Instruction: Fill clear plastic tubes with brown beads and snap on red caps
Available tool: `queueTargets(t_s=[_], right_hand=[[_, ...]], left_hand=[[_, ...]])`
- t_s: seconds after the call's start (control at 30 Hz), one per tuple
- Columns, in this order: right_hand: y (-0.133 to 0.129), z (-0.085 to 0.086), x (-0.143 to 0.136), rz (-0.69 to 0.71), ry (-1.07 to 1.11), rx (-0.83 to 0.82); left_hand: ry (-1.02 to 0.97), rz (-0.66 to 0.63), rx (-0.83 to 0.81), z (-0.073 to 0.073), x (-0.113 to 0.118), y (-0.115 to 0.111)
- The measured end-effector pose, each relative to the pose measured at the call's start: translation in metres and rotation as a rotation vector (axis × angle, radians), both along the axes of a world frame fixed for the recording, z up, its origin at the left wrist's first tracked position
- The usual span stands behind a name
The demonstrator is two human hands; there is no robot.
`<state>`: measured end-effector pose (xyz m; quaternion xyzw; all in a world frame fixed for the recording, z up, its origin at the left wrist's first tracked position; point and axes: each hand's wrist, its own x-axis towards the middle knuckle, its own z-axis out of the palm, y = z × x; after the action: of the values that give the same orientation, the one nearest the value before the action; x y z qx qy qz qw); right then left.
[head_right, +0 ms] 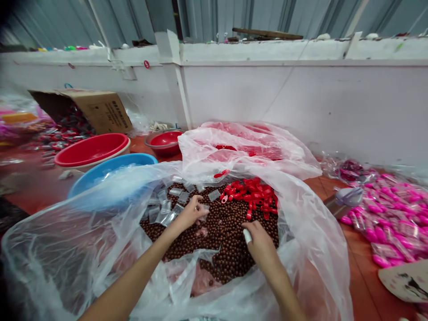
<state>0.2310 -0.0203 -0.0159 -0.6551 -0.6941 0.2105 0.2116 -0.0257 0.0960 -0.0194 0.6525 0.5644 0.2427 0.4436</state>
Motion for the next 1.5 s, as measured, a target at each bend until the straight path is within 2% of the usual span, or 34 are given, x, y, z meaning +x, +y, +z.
queueTargets(t_s=[0.1,0.23,0.33,0.47,0.53,0.67,0.77,0.9,1.07,1.2,1.3,1.4,1.5], right_hand=[[0.023,-0.001,0.013,-0.130,-0.110,0.046],[0.043,-0.006,0.008,-0.153,-0.131,0.047],[0.043,-0.007,0.003,-0.127,-0.077,0.038],[0.025,-0.008,0.004,-0.123,0.013,0.023],[0.014,-0.009,0.004,-0.191,0.164,0.034],[-0.003,-0.012,0.002,-0.456,0.857,0.044],[-0.011,-0.013,0.000,-0.523,1.204,-0.054],[-0.016,-0.008,-0.004,-0.494,1.376,-0.189],[-0.020,-0.002,-0.011,-0.411,1.379,-0.304],[-0.022,-0.005,-0.014,-0.365,1.282,-0.271],[-0.022,-0.004,-0.016,-0.345,1.248,-0.251],[-0.022,-0.001,-0.018,-0.315,1.227,-0.238],[-0.020,0.001,-0.023,-0.325,1.271,-0.226]], left_hand=[[-0.056,-0.024,-0.129,-0.008,-0.010,-0.006],[-0.060,-0.006,-0.094,-0.019,0.009,-0.006],[-0.098,0.027,-0.029,-0.024,0.033,-0.005],[-0.177,0.055,-0.002,-0.031,0.059,-0.003],[-0.227,0.058,-0.015,-0.034,0.065,-0.001],[-0.348,0.040,-0.096,-0.039,0.069,0.002],[-0.447,0.034,-0.168,-0.039,0.066,-0.001],[-0.556,0.045,-0.236,-0.033,0.060,-0.010],[-0.655,0.028,-0.372,-0.019,0.051,-0.022],[-0.725,-0.016,-0.524,0.000,0.040,-0.036],[-0.856,-0.042,-0.635,0.016,0.033,-0.050],[-0.931,-0.061,-0.657,0.026,0.028,-0.065],[-0.918,-0.066,-0.643,0.028,0.026,-0.077]])
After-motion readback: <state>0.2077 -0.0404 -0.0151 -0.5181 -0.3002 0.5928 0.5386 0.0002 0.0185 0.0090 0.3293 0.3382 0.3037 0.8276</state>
